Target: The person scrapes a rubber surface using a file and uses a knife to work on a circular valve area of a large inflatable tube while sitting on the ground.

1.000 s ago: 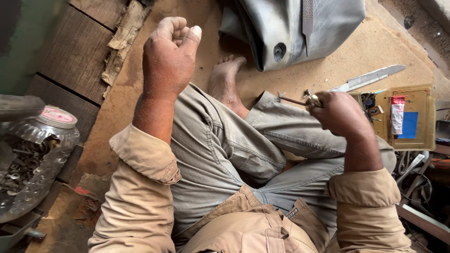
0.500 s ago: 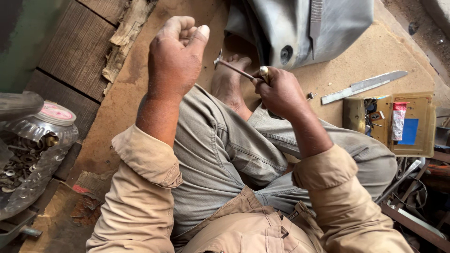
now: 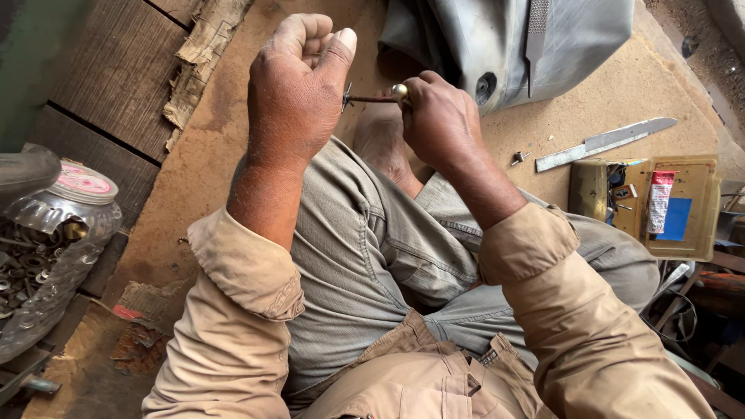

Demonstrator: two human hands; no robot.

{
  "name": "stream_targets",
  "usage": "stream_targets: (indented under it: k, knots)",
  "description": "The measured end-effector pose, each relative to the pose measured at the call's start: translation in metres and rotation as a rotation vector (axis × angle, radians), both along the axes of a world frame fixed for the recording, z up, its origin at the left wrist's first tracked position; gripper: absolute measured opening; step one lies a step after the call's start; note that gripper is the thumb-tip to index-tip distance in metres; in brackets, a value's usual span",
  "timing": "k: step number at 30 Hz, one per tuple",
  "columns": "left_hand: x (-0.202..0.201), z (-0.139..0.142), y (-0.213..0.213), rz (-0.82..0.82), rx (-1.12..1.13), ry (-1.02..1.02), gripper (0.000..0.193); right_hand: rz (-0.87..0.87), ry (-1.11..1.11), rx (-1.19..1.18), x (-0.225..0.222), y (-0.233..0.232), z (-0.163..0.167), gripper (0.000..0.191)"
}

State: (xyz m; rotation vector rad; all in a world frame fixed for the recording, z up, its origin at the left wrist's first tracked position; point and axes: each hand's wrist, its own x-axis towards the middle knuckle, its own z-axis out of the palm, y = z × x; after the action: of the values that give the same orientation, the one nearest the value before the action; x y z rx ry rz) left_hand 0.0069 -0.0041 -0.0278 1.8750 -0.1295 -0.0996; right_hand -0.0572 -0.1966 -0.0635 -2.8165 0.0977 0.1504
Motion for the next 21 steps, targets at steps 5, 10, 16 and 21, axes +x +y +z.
stream_targets:
  k: [5, 10, 16, 21]
  knots:
    - [-0.001, -0.002, -0.002, 0.001, -0.005, -0.022, 0.034, 0.038, -0.047, -0.135, -0.001, 0.005, -0.008, 0.009]
    - [0.001, -0.003, 0.004, 0.007, -0.017, -0.026, 0.034, 0.209, -0.188, -0.262, 0.001, 0.009, -0.022, 0.011]
    - [0.000, -0.004, 0.006, 0.001, -0.057, -0.028, 0.031, 0.362, -0.255, -0.373, 0.000, 0.010, -0.030, 0.021]
    - [-0.002, -0.006, 0.009, -0.022, -0.165, -0.072, 0.023, 0.360, -0.326, -0.319, -0.013, 0.015, -0.034, 0.029]
